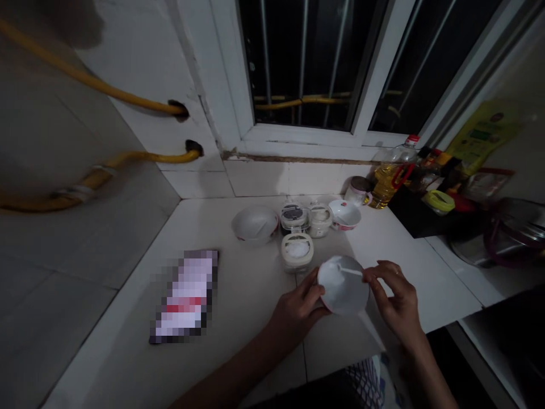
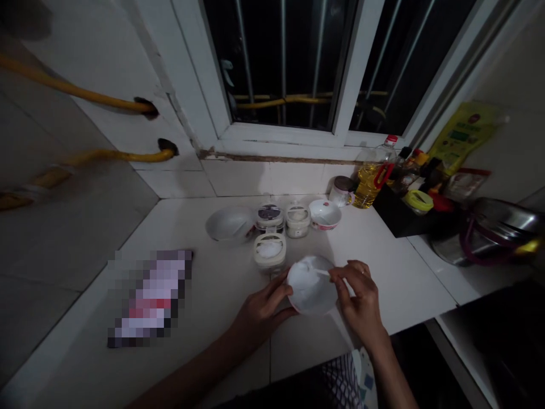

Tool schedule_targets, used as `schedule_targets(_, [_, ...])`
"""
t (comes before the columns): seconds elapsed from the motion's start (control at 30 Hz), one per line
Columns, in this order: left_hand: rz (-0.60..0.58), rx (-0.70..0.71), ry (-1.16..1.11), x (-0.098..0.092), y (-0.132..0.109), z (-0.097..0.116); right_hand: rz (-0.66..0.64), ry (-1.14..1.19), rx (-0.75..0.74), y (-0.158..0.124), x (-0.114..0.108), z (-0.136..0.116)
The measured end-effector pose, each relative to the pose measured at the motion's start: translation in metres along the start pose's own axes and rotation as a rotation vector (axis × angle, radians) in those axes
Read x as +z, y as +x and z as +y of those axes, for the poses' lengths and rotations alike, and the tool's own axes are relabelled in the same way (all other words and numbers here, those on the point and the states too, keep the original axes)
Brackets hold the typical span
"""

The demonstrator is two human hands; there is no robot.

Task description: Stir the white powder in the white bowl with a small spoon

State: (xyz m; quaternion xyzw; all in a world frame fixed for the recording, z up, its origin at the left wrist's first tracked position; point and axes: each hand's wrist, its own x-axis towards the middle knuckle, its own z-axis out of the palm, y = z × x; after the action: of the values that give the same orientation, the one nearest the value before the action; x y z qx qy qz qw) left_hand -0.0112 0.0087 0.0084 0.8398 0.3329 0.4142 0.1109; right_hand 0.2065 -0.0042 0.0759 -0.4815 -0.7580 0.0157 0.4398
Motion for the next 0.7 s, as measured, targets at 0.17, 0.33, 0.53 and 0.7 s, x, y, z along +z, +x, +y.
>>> schedule_targets(0.17, [0.03,0.142,0.098,0.0,-0.002,0.0,-0.116,-0.173,-0.145,-0.017,-0.006,0.001])
schedule_targets(0.33, [-0.005,0.193,0.162,-0.002,-0.001,0.0,-0.283,-0.111,-0.206,-0.02,-0.009,-0.006])
schedule_targets(0.53, [0.02,0.232,0.177,-0.004,0.001,0.002,-0.143,-0.146,-0.081,-0.031,-0.015,-0.005])
schedule_targets(0.7, [0.026,0.231,0.185,-0.005,0.001,0.003,-0.188,0.019,0.112,-0.044,-0.003,-0.021])
